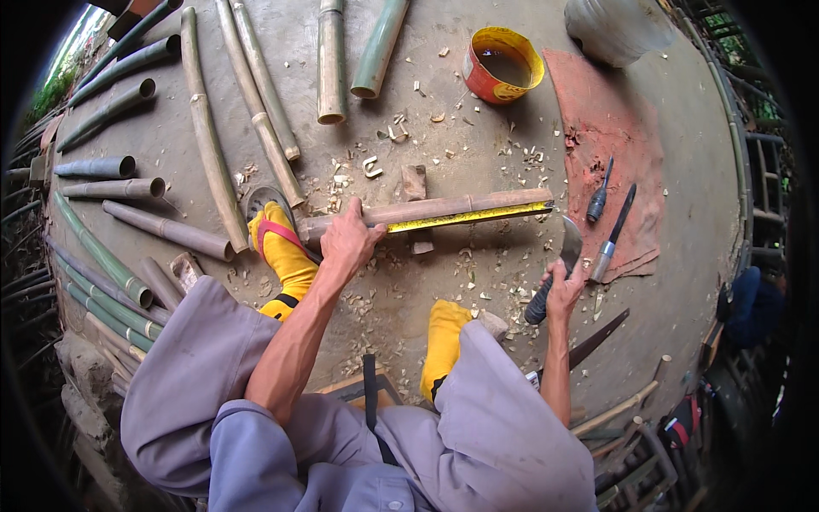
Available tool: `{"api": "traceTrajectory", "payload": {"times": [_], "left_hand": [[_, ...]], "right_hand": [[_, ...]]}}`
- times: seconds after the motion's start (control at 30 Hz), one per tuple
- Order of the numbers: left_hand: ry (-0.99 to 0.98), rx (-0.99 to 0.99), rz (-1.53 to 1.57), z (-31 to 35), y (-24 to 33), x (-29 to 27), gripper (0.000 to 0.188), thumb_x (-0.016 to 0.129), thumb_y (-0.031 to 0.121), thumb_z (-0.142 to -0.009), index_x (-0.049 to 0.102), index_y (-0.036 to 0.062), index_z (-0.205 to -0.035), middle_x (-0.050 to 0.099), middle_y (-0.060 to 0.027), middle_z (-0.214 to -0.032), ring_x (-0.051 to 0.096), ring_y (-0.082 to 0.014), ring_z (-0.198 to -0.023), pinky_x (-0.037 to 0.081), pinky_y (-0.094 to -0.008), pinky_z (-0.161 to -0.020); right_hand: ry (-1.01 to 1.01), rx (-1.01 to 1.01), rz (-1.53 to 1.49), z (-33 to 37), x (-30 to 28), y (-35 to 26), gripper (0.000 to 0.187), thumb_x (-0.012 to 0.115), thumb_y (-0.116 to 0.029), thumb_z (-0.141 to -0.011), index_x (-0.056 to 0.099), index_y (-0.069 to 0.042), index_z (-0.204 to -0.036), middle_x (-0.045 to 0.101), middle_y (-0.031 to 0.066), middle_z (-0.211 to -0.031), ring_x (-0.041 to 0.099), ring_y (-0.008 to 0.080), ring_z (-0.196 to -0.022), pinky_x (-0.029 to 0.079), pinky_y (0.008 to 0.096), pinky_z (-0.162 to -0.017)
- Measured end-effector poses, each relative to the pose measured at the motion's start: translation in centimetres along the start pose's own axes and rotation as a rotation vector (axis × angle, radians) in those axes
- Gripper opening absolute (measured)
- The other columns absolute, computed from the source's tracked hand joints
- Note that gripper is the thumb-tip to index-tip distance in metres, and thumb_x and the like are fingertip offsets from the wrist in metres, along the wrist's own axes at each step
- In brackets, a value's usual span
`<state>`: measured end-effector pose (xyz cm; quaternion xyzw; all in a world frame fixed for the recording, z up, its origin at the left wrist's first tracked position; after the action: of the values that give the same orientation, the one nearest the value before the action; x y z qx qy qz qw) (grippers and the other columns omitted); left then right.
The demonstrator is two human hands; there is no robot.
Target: The person measures bamboo poles with a tape measure, marks and carves notches using a knife, saws pieces to length, and fits a pole into a hole in another bamboo section.
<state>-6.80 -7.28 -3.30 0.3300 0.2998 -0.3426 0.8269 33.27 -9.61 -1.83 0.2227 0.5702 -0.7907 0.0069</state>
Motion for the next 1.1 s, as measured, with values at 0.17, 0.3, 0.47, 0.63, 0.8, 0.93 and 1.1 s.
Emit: {"api": "traceTrajectory", "payload": {"times": [0.17,0.3,0.47,0.63,0.8,0.93,1.1], "left_hand": [[-0.011,0.025,0.003,-0.1,0.7,0.0,0.047,0.068,0.036,-0.077,0.047,0.0050,-0.105,0.063,-0.0228,-0.092,0.061,-0.0415,-0.092,0.047,-0.0497,-0.076],[-0.021,0.018,0.006,0.1,1.0,-0.1,0.047,0.067,0.036,-0.077,0.047,0.0050,-0.106,0.063,-0.0226,-0.090,0.061,-0.0411,-0.091,0.047,-0.0495,-0.075],[-0.020,0.009,0.021,0.2,0.8,-0.3,0.048,0.067,0.037,-0.077,0.046,0.0051,-0.107,0.062,-0.0237,-0.094,0.060,-0.0418,-0.092,0.047,-0.0496,-0.076],[-0.027,0.013,0.022,0.2,0.7,-0.3,0.048,0.067,0.037,-0.077,0.046,0.0050,-0.107,0.062,-0.0233,-0.094,0.060,-0.0414,-0.092,0.047,-0.0494,-0.076],[-0.017,0.021,0.001,0.2,0.8,-0.3,0.046,0.067,0.036,-0.077,0.046,0.0048,-0.104,0.063,-0.0209,-0.089,0.061,-0.0393,-0.089,0.048,-0.0482,-0.073],[-0.008,0.026,0.006,0.2,0.8,-0.3,0.047,0.067,0.036,-0.077,0.046,0.0048,-0.104,0.063,-0.0211,-0.089,0.061,-0.0394,-0.089,0.048,-0.0480,-0.073],[-0.037,0.009,0.030,0.1,0.8,-0.2,0.048,0.067,0.037,-0.077,0.047,0.0045,-0.106,0.063,-0.0232,-0.094,0.060,-0.0414,-0.092,0.047,-0.0488,-0.076]], "right_hand": [[-0.514,-0.478,0.441,1.8,11.3,-10.0,0.015,0.054,-0.017,-0.090,0.050,-0.003,-0.094,0.057,0.0184,-0.068,0.058,0.0385,-0.062,0.043,0.0435,-0.053],[-0.651,-0.597,0.757,1.4,15.8,-10.0,0.020,0.057,-0.022,-0.088,0.047,-0.005,-0.089,0.059,0.0185,-0.068,0.059,0.0411,-0.066,0.046,0.0481,-0.054],[-0.689,-0.683,0.826,0.8,17.5,-8.8,0.024,0.058,-0.027,-0.087,0.047,-0.006,-0.089,0.060,0.0178,-0.066,0.060,0.0394,-0.064,0.047,0.0484,-0.054],[-0.715,-0.694,0.829,0.9,18.0,-8.2,0.025,0.057,-0.028,-0.087,0.047,-0.006,-0.089,0.061,0.0182,-0.066,0.061,0.0390,-0.063,0.048,0.0482,-0.054],[-0.713,-0.698,0.828,0.9,18.0,-8.2,0.024,0.058,-0.028,-0.087,0.048,-0.006,-0.089,0.060,0.0174,-0.064,0.061,0.0388,-0.062,0.048,0.0476,-0.054],[-0.724,-0.694,0.842,0.9,18.0,-8.4,0.024,0.058,-0.028,-0.087,0.048,-0.006,-0.089,0.060,0.0173,-0.063,0.061,0.0387,-0.062,0.049,0.0474,-0.054],[-0.733,-0.696,0.863,0.8,18.1,-8.5,0.025,0.058,-0.029,-0.086,0.048,-0.006,-0.090,0.061,0.0180,-0.064,0.061,0.0391,-0.063,0.049,0.0479,-0.055]]}}
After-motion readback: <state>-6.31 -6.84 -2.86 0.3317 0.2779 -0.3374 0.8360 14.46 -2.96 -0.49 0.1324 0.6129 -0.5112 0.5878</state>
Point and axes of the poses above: each hand's wrist, its own z-axis away from the middle knuckle, its own x-axis out of the palm, y = z × x, the point moved 6 cm from there along -z, towards the middle knuckle
